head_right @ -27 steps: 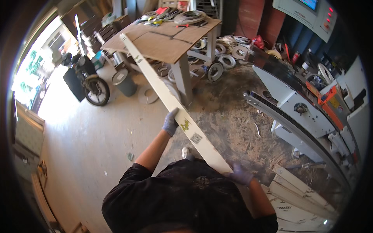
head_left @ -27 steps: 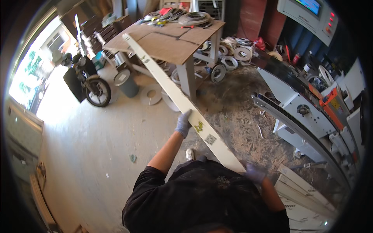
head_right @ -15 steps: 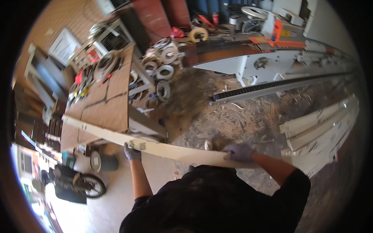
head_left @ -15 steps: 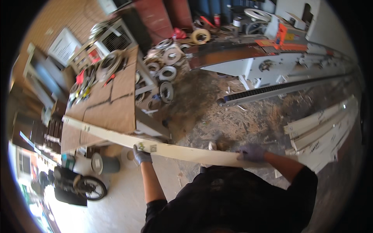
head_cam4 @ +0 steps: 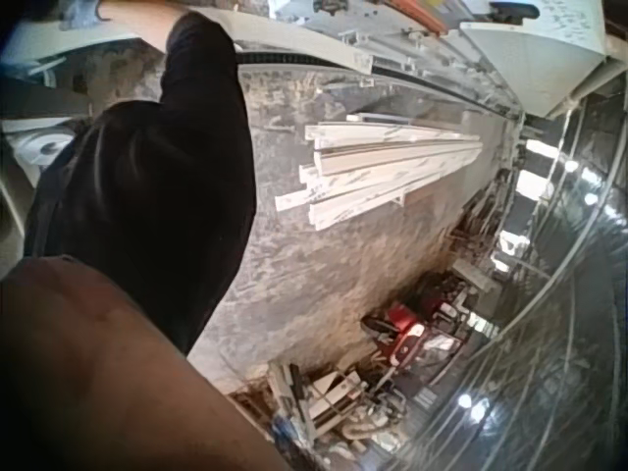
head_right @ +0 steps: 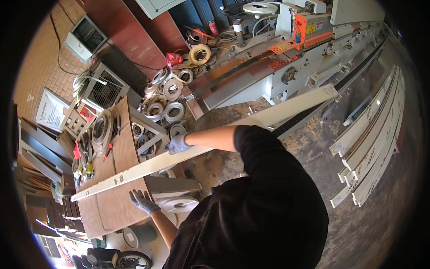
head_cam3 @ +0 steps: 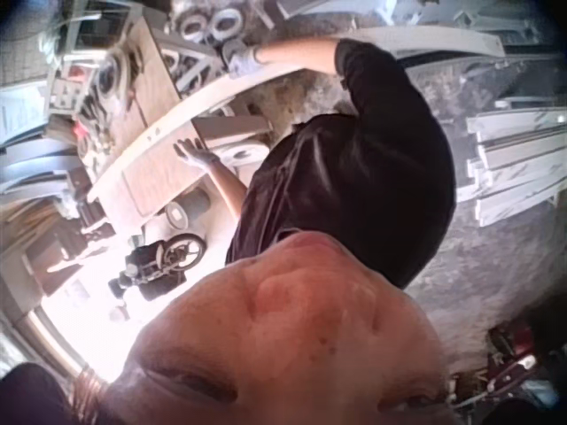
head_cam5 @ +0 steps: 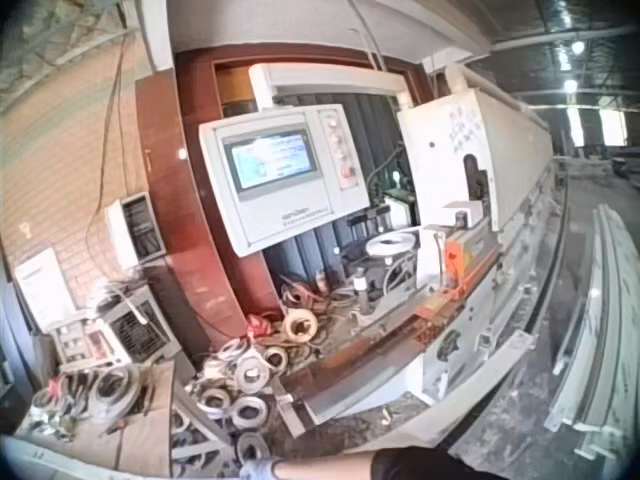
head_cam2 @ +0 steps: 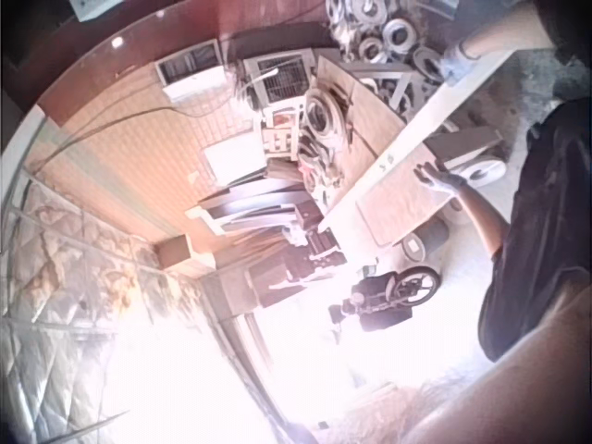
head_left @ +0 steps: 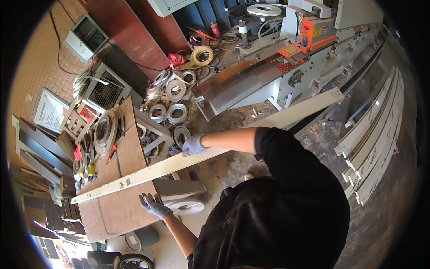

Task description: The person repeatedly picks up long wooden planks and feeds them through a planer machine. After each pass, the person retrieves the plank and places it on a stack nearby. The cycle continues with multiple planks throughout the clip.

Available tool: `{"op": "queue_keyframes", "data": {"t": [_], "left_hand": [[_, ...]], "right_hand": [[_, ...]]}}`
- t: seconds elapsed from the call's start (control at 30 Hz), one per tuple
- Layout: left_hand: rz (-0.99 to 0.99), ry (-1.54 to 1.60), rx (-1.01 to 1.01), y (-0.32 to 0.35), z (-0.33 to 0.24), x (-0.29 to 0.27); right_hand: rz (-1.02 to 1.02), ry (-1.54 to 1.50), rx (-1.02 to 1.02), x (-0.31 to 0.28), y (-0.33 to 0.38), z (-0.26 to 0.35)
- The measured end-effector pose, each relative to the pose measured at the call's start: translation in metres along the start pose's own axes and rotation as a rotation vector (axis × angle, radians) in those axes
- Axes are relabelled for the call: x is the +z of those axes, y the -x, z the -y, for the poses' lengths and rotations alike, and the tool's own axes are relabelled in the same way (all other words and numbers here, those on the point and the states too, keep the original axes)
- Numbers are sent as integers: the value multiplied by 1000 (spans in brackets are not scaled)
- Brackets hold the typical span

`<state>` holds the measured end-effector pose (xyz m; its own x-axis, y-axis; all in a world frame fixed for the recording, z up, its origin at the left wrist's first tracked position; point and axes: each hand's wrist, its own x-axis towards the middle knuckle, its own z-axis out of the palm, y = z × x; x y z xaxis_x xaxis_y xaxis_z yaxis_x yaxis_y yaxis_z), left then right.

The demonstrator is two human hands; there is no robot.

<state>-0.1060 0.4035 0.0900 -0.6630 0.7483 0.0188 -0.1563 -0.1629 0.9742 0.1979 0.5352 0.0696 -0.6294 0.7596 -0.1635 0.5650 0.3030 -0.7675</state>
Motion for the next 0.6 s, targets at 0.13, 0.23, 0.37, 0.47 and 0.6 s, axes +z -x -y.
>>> {"op": "queue_keyframes", "data": {"t": [0.13,0.23,0.37,0.47,0.6], "left_hand": [[165,-134,82,-45,15,25],[250,-202,164,-91,28,43],[461,-267,227,-153,41,74],[644,-713,385,-192,48,95],[943,-1148,971,-258,58,128]], "right_hand": [[-21,183,-7,-21,-86,-3],[-30,267,87,-49,-121,3],[-303,287,181,-82,-130,3],[-713,109,191,-93,-105,-8],[-1118,211,214,-90,-28,-37]]}}
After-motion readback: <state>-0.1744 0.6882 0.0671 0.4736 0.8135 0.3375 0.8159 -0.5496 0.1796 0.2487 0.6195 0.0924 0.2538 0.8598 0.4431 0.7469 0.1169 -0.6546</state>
